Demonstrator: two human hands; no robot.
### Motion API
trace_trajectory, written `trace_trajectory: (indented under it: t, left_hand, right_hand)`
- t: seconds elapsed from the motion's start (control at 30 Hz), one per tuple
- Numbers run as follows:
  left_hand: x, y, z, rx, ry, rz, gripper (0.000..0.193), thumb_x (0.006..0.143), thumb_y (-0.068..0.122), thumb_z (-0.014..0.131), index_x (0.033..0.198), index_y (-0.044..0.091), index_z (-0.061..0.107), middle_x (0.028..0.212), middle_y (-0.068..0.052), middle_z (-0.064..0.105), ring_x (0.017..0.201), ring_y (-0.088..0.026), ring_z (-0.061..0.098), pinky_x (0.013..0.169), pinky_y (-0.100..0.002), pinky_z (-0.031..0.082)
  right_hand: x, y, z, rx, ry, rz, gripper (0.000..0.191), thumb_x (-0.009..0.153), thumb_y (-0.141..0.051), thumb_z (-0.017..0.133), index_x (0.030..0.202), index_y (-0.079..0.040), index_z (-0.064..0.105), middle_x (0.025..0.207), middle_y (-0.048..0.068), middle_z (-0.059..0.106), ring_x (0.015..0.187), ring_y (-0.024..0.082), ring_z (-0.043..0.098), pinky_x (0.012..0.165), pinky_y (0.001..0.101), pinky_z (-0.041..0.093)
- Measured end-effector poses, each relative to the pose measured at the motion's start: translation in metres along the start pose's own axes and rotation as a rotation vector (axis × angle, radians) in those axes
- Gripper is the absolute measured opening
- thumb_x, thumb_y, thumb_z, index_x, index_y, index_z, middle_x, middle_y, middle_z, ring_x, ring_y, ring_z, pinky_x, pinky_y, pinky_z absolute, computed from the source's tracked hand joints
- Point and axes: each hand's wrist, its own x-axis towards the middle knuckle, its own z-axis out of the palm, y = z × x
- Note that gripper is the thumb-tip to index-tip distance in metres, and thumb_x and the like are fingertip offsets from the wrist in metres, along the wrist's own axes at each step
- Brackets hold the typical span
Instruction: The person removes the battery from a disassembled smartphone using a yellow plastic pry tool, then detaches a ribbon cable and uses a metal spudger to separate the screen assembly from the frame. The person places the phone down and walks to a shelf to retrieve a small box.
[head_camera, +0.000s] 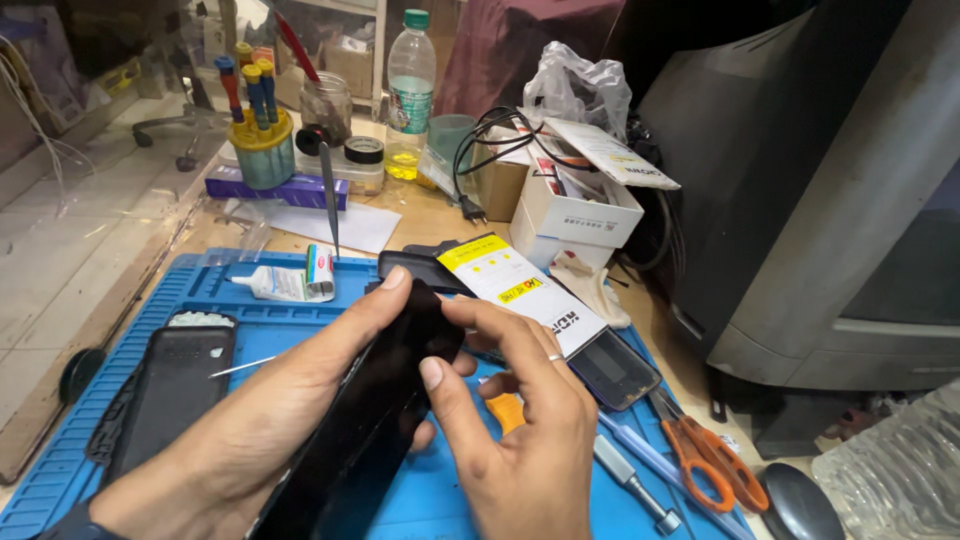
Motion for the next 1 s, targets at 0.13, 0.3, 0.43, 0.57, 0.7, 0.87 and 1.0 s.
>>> trace_trajectory:
  t: [0.13,0.3,0.43,0.57,0.7,0.87,1.0]
  left_hand:
    - [0.0,0.001,0.003,0.022,0.176,-0.11,0.063,0.092,0.061,0.053,0.108,0.004,0.076,0.083,-0.005,0.074,0.062,-0.014,0.064,0.053,-0.025,0.054]
    - [-0.001,-0.001,0.002,0.051,0.016,-0.038,0.057,0.097,0.059,0.057,0.119,0.009,0.074,0.083,-0.004,0.072,0.064,-0.011,0.065,0.053,-0.024,0.055]
    - [0.0,-0.003,-0.003,-0.011,-0.184,0.016,0.055,0.1,0.055,0.056,0.123,0.007,0.069,0.084,-0.006,0.072,0.068,-0.012,0.065,0.057,-0.023,0.055]
    - [0.001,-0.003,-0.005,0.097,-0.193,0.065,0.054,0.102,0.053,0.056,0.122,0.005,0.069,0.085,-0.007,0.071,0.069,-0.015,0.066,0.059,-0.026,0.055]
    - [0.0,-0.006,-0.005,0.103,-0.158,0.065,0.053,0.103,0.048,0.057,0.127,0.002,0.067,0.097,-0.007,0.069,0.078,-0.016,0.067,0.061,-0.029,0.054]
    - [0.002,-0.006,-0.006,0.134,-0.187,0.029,0.053,0.1,0.051,0.056,0.125,0.006,0.068,0.091,-0.009,0.073,0.076,-0.014,0.07,0.058,-0.025,0.056]
    - [0.003,-0.006,-0.007,0.151,-0.255,0.057,0.055,0.102,0.053,0.054,0.126,0.005,0.068,0.096,-0.007,0.075,0.079,-0.013,0.072,0.06,-0.024,0.058]
  right_hand:
    - [0.0,0.003,0.002,0.138,-0.016,0.05,0.032,0.079,-0.007,0.078,0.111,-0.007,0.073,0.106,0.004,0.072,0.089,0.011,0.068,0.064,0.0232,0.056]
    - [0.001,0.008,0.003,0.21,-0.012,0.072,0.023,0.083,-0.006,0.079,0.103,-0.002,0.069,0.102,0.006,0.062,0.087,0.009,0.06,0.058,0.0195,0.055]
    - [0.0,0.013,0.002,0.384,-0.046,0.212,0.022,0.083,-0.007,0.076,0.102,-0.002,0.065,0.097,0.006,0.056,0.069,0.008,0.059,0.049,0.0208,0.053]
    - [0.0,0.015,0.001,0.599,-0.109,0.327,0.024,0.084,-0.006,0.073,0.103,-0.003,0.058,0.094,0.007,0.051,0.057,0.009,0.057,0.046,0.0223,0.049]
    - [0.0,0.015,-0.002,0.559,-0.143,0.283,0.025,0.087,-0.006,0.075,0.104,-0.002,0.056,0.093,0.008,0.054,0.054,0.009,0.055,0.048,0.0211,0.047]
    - [0.002,0.013,-0.004,0.609,-0.174,0.359,0.024,0.085,-0.008,0.072,0.096,-0.003,0.052,0.084,0.008,0.053,0.046,0.011,0.057,0.037,0.0264,0.052]
    - [0.002,0.013,-0.004,0.583,-0.175,0.375,0.024,0.086,-0.01,0.071,0.094,-0.004,0.05,0.079,0.009,0.056,0.043,0.01,0.055,0.035,0.0252,0.048]
